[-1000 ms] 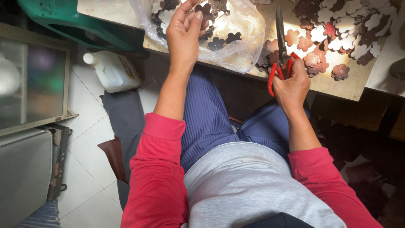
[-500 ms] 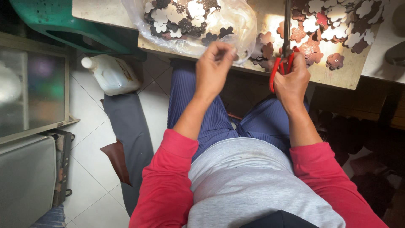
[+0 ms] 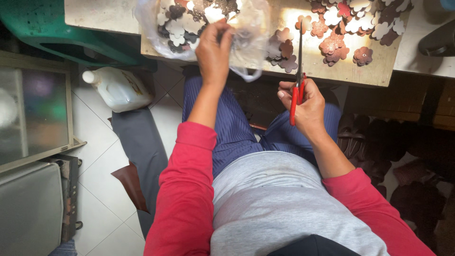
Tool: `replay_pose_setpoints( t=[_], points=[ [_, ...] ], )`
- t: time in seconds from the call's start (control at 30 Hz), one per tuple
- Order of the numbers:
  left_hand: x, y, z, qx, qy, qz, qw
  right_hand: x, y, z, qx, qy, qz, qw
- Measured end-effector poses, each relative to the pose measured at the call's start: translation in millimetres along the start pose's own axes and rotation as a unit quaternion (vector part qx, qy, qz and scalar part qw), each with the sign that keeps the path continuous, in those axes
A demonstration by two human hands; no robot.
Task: The person sits on the floor and uses red-handled scissors to trim the edges of small brown craft pieces. They pick up pieces from a plastic bag, trim them, and place them on a wooden board. The person also handles a white paper template with drawn shapes.
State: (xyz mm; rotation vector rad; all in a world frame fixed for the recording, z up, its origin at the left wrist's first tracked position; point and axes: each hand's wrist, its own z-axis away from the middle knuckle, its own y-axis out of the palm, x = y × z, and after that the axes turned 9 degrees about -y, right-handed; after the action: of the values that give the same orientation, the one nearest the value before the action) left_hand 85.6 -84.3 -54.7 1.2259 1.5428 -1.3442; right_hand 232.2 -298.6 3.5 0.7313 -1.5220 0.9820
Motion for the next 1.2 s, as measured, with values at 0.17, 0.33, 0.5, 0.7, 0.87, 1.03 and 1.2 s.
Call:
replay_pose_setpoints(
  t=[0.17, 0.33, 0.5, 0.7, 0.87, 1.03, 1.2],
  points=[
    [8, -20, -61, -0.077, 0.008, 0.025, 0.997, -5, -6, 2, -0.009, 0.027, -0.002, 1.000],
    [-32, -25, -25, -0.098, 0.045, 0.033, 0.994, -1, -5, 11, 0.003, 0.028, -0.006, 1.000],
    [-70, 2, 101, 0.170, -0.213, 0.331, 0.903, 5, 0, 12, 0.045, 0.029, -0.149, 0.987],
    [-43, 7, 133, 0.210, -0.299, 0.373, 0.853, 5, 11, 17, 0.010, 0.055, -0.172, 0.983],
    [-41, 7, 149, 0.200, -0.338, 0.379, 0.838, 12, 8, 21, -0.008, 0.089, -0.182, 0.979],
    [-40, 6, 155, 0.229, -0.423, 0.426, 0.766, 14, 2, 18, -0.013, 0.098, -0.187, 0.977],
    [-27, 4, 141, 0.114, -0.390, 0.419, 0.812, 12, -7, 16, 0.002, 0.094, -0.150, 0.984]
  ],
)
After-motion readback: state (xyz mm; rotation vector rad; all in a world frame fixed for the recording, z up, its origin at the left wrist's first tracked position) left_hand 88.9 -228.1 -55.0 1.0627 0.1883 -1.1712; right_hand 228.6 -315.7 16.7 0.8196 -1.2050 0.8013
